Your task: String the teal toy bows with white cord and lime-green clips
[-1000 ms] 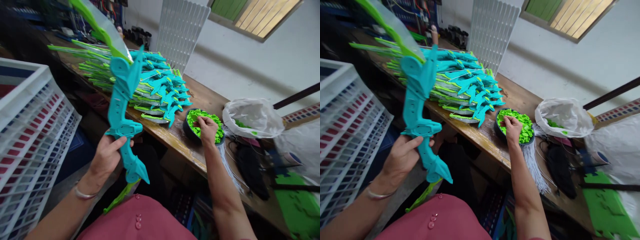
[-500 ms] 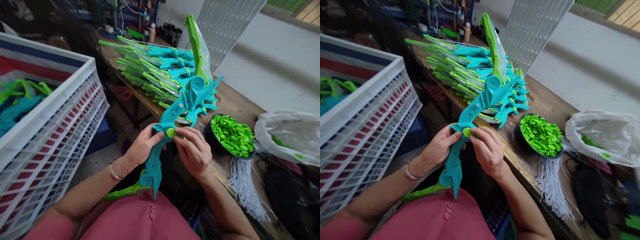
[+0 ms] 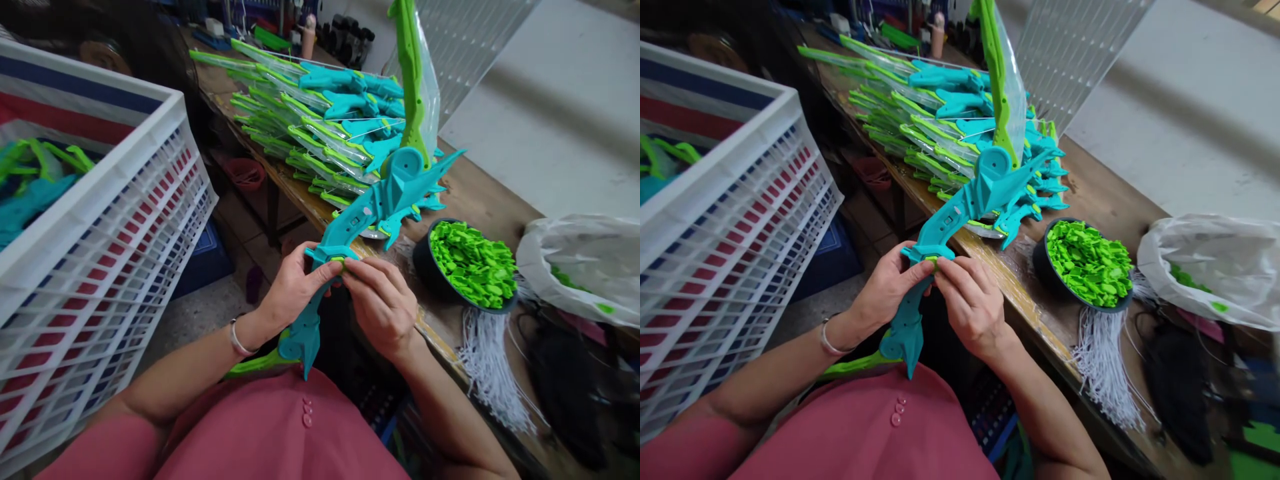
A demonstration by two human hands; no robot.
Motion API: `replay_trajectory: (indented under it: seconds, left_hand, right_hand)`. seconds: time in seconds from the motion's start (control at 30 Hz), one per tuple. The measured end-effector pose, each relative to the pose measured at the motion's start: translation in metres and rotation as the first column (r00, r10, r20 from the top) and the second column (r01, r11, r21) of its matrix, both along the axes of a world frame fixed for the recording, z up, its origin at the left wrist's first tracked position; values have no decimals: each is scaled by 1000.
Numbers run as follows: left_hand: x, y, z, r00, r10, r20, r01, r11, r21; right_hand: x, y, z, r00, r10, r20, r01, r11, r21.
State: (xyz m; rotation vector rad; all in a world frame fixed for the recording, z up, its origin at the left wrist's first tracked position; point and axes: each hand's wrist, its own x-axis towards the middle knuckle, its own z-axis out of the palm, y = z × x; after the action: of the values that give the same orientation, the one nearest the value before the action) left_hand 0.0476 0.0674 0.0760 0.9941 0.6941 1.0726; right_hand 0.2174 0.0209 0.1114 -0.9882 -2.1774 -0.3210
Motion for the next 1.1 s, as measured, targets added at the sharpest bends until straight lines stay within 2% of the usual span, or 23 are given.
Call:
replay_trajectory:
  seconds: [0.1, 0.17, 0.23, 0.3, 0.33, 0.37, 0.53, 0.6, 0.7, 0.77, 0.8, 0.83, 0.9, 0.97, 1.0, 1.03, 1.07, 1.1]
  left_hand:
    - [-2, -1, -1, 998, 14, -60, -11, 999, 44]
    - [-6, -2, 0, 994, 40, -105, -31, 996, 87]
    - [-10, -4, 1, 982, 84, -168, -59, 987, 147]
    - [-13, -6, 1, 958, 144, -246, -89, 971, 222]
    - [-14, -6, 0, 943, 177, -281, -103, 960, 260]
    - [-15, -7, -2, 928, 207, -310, -114, 950, 291]
    - [-14, -5, -11, 885, 265, -383, -127, 929, 349]
    - [-13, -2, -14, 883, 248, -399, -111, 935, 335]
    - [-12, 4, -18, 886, 162, -434, -23, 951, 308]
    - [-12, 6, -22, 890, 56, -453, 73, 962, 262]
    - [-13, 7, -25, 892, -12, -452, 125, 967, 222]
    - [-14, 7, -29, 893, -88, -442, 179, 969, 169]
    - [-17, 6, -39, 885, -252, -391, 290, 956, 39]
    - [-23, 6, -52, 856, -413, -310, 402, 910, -101]
    - [-26, 7, -59, 833, -485, -268, 457, 875, -161]
    - [-30, 7, -66, 807, -542, -235, 503, 839, -208]
    - [-34, 7, -72, 784, -582, -217, 534, 810, -244]
    - [-39, 8, -76, 766, -605, -218, 548, 792, -270]
  right_hand:
    - [-4, -1, 1, 964, -117, -241, 87, 988, -129]
    - [-4, 1, 0, 888, -205, -412, 77, 949, -306]
    - [-3, 3, -4, 822, -209, -530, -117, 849, -515]
    - [-1, 6, -10, 781, -194, -594, -295, 724, -624]
    - [0, 6, -12, 770, -198, -606, -327, 692, -643]
    - [0, 7, -15, 764, -212, -609, -327, 687, -649]
    - [-2, 6, -33, 772, -261, -579, -225, 740, -634]
    - [-4, 6, -43, 750, -301, -589, -214, 733, -646]
    - [-5, 3, -59, 646, -392, -655, -290, 668, -685]
    - [-5, -3, -69, 568, -434, -699, -352, 640, -683]
    - [-3, -7, -73, 559, -436, -705, -371, 629, -683]
    - [1, -12, -77, 588, -426, -688, -368, 617, -696]
    - [16, -23, -84, 698, -414, -585, -273, 601, -751]
    - [44, -36, -90, 759, -480, -439, -83, 598, -797]
    - [62, -43, -93, 743, -555, -374, 40, 595, -803]
    - [83, -51, -95, 694, -646, -319, 173, 579, -797]
    - [104, -60, -98, 622, -735, -270, 303, 544, -782]
    - [125, -70, -99, 537, -815, -215, 434, 486, -758]
